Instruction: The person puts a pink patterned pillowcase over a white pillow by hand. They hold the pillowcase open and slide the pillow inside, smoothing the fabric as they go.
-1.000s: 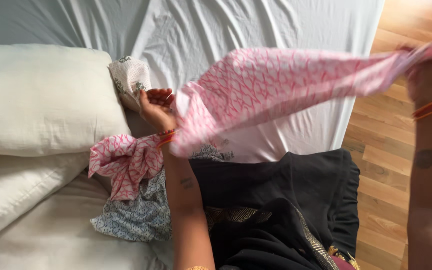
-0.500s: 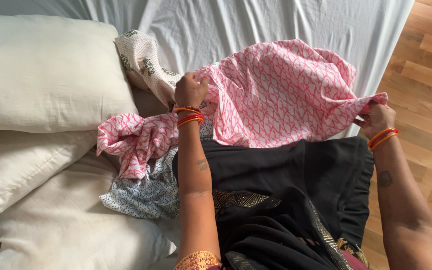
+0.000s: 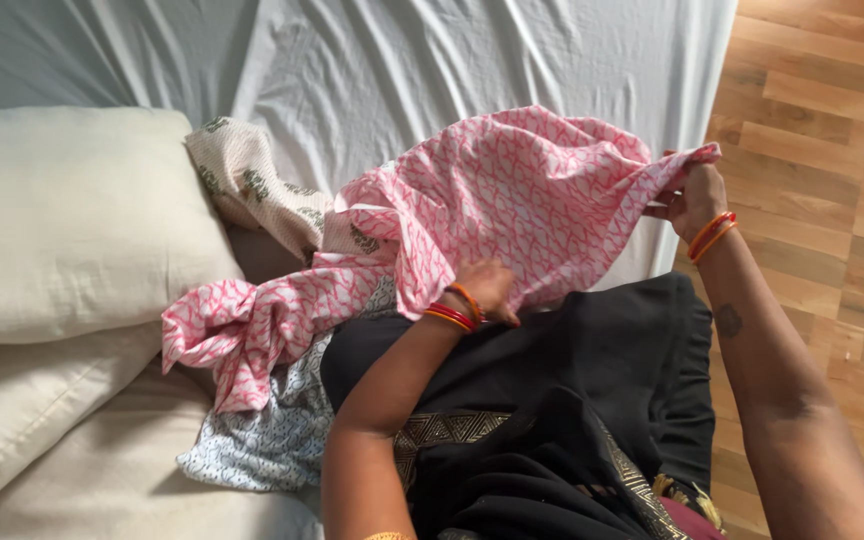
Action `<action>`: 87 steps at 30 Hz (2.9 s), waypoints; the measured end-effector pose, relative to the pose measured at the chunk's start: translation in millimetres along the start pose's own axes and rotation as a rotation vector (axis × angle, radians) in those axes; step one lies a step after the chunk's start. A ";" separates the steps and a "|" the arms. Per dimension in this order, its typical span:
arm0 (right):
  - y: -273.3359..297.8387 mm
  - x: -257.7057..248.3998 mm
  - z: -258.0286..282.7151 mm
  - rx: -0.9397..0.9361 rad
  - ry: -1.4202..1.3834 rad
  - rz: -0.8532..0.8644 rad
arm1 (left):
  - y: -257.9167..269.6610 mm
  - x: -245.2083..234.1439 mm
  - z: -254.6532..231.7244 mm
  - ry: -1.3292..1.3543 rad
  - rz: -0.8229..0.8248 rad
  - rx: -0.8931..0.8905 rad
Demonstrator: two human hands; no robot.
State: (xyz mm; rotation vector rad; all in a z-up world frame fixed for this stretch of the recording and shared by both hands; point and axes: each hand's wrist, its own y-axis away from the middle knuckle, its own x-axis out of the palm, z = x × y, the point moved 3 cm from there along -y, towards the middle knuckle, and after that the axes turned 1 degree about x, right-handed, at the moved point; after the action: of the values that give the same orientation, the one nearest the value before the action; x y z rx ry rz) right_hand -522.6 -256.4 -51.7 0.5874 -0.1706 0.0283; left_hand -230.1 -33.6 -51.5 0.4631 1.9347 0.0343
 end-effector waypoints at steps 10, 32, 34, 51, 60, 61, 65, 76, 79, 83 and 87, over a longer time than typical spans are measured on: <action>-74.4 -80.7 24.0 -0.087 0.015 -0.039 | 39.1 -9.3 63.9 0.130 0.220 -0.095; -125.8 87.1 310.3 -0.753 -0.361 1.033 | 109.1 -400.9 37.7 -0.087 -1.505 0.094; -145.0 52.2 324.6 -0.710 -0.369 0.955 | 125.7 -376.3 -16.7 -0.193 -1.460 0.149; -65.0 -11.0 -129.5 0.323 -0.088 0.153 | -16.5 -61.3 -46.8 -0.170 -0.716 0.356; 6.9 68.9 -124.1 -0.036 0.486 0.205 | -13.5 -15.6 200.9 0.302 -1.016 -0.747; 10.5 69.3 -125.8 0.034 0.479 0.202 | -12.5 -3.1 216.8 0.458 -0.994 -0.880; 6.1 59.4 -137.8 0.240 0.396 0.204 | -13.8 25.8 234.0 0.543 -1.042 -0.880; 15.3 20.6 -101.3 0.136 0.494 0.321 | 42.3 -43.9 201.3 0.502 -1.285 -0.882; 18.5 26.2 -95.0 0.114 0.930 0.266 | 52.9 -69.2 172.8 0.351 -1.101 -0.887; 42.0 49.4 -82.8 -0.323 1.384 0.226 | 31.0 -67.0 172.8 1.213 -1.091 -0.745; 67.8 79.1 -102.1 -0.849 1.440 0.287 | 19.4 -45.5 199.6 1.004 -1.171 -0.797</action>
State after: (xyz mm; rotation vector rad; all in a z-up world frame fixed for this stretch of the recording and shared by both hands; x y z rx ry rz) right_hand -434.2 -145.1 -84.7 -0.4013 1.0971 0.6085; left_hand -30.8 -68.7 -87.9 -1.4779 2.5990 0.3037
